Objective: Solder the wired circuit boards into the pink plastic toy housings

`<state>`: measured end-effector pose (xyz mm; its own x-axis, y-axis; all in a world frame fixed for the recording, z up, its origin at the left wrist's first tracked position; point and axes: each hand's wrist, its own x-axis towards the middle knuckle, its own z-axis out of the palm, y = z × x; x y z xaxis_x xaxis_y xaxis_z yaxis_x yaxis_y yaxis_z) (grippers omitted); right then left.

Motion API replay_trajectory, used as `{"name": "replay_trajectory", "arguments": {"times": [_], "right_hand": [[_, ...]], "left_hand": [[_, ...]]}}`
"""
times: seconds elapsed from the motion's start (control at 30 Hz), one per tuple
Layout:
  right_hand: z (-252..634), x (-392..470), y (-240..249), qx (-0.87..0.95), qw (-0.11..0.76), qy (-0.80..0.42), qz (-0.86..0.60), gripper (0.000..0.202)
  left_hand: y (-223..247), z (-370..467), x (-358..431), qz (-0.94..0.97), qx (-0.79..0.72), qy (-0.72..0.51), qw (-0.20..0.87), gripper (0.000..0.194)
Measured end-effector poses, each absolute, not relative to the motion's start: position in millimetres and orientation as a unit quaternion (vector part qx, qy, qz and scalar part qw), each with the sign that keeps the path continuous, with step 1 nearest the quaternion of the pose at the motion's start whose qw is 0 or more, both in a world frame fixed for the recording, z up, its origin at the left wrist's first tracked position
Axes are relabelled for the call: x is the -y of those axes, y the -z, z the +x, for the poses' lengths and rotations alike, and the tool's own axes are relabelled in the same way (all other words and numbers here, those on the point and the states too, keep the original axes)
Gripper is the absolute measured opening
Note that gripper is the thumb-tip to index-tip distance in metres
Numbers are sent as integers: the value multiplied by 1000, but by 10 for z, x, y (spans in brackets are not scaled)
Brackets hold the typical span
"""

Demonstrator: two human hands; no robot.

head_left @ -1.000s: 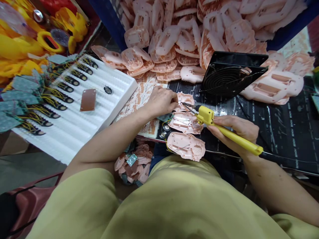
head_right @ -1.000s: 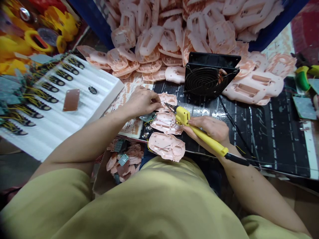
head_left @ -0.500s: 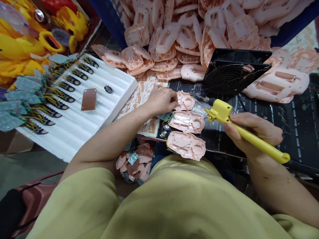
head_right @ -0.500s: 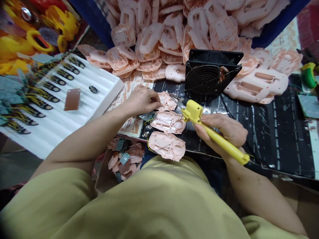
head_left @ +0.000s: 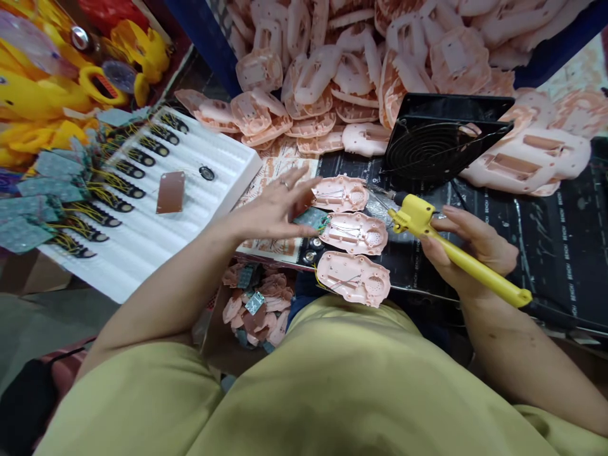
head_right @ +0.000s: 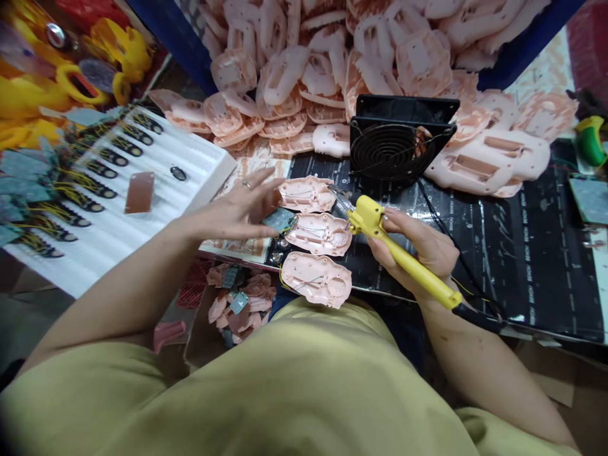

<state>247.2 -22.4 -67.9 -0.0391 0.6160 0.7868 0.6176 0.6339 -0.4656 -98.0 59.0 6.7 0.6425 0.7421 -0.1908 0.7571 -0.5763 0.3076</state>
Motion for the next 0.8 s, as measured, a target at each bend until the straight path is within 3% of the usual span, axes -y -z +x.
{"name": "replay_trajectory", "arguments": {"times": [0.1,0.27,0.4,0.47,0.6,0.8], "right_hand": [[2471,209,668,717,557,21,-419,53],[2477,294,532,772,507,38,-381,54],[2443,439,354,837,424,4,-347,58],[2424,492,322,844,411,9,-345,47],[2406,555,411,836,417,-20,-357,25],[2354,614,660,830,401,-20,-387,24]], "left_hand": [[101,-1033,-312,888,-424,56,169,100],[304,-1011,-126,890,-444,-3,107,73],[232,-1053,-213,879,-461,-23,121,93],[184,-1059,-281,863,-487,-22,133,101],[171,-1019,-372,823,-545,2,163,96],[225,-946,-140,843,-512,37,159,95]]}}
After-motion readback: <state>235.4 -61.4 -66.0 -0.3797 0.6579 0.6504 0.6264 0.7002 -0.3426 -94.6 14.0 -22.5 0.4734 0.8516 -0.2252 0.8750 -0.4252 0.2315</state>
